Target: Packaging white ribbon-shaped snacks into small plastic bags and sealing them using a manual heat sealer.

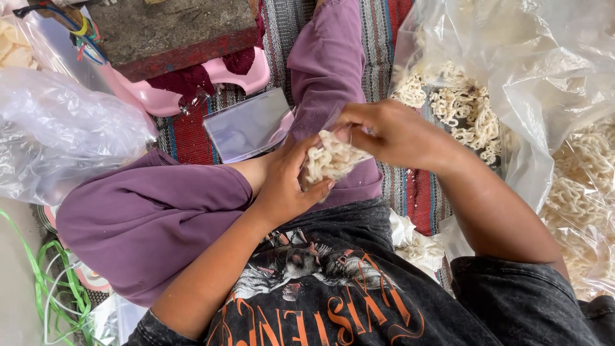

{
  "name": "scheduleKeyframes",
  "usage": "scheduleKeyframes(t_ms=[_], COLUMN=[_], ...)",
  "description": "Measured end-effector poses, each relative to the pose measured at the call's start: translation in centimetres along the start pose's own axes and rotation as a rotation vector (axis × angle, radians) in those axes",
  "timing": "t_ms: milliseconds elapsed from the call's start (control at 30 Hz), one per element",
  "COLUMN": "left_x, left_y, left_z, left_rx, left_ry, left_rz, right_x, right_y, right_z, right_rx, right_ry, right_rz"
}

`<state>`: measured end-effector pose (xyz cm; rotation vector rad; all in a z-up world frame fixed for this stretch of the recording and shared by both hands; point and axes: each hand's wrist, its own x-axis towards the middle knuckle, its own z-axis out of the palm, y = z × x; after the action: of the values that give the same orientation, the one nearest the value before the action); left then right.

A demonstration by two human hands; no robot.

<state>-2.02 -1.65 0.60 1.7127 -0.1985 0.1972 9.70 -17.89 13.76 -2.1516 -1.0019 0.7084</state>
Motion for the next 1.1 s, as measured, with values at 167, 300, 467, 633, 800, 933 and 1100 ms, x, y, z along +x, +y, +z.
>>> scheduleKeyframes(t_ms=[167, 300, 467, 633, 800, 933, 1100], left_x=[0.4, 0.2, 0.5, 0.7, 1.5, 1.9, 2.0], left_y=[1.0, 1.0, 0.8, 2.7, 2.2, 4.3, 3.8], left_z=[-0.4, -0.5, -0.9, -0.7, -1.7, -2.6, -2.9], left_rx=[-0.297, -0.539, -0.682, -0.84, -0.784, -0.746, -0.564], left_ry=[-0.018, -0.082, -0.107, -0.163, -0.1, -0.055, -0.099], left_rz=[-0.116, -0.354, -0.451, -0.52, -0.356, -0.324, -0.179], right_x=[0.4, 0.3, -0.2, -0.5, -0.8, -1.0, -1.6], right_y=[-0.7, 0.6, 0.4, 0.0, 0.9, 4.7, 5.0], right_z=[-0.8, 1.4, 2.9, 2.9, 2.5, 4.6, 6.3], right_rx=[0.114, 0.127, -0.092, -0.202, 0.392, 0.816, 1.059], right_ry=[-0.024, 0.059, 0.12, 0.165, 0.412, 0.475, 0.563], right_rz=[-0.133, -0.141, -0.178, -0.239, -0.283, -0.21, -0.057])
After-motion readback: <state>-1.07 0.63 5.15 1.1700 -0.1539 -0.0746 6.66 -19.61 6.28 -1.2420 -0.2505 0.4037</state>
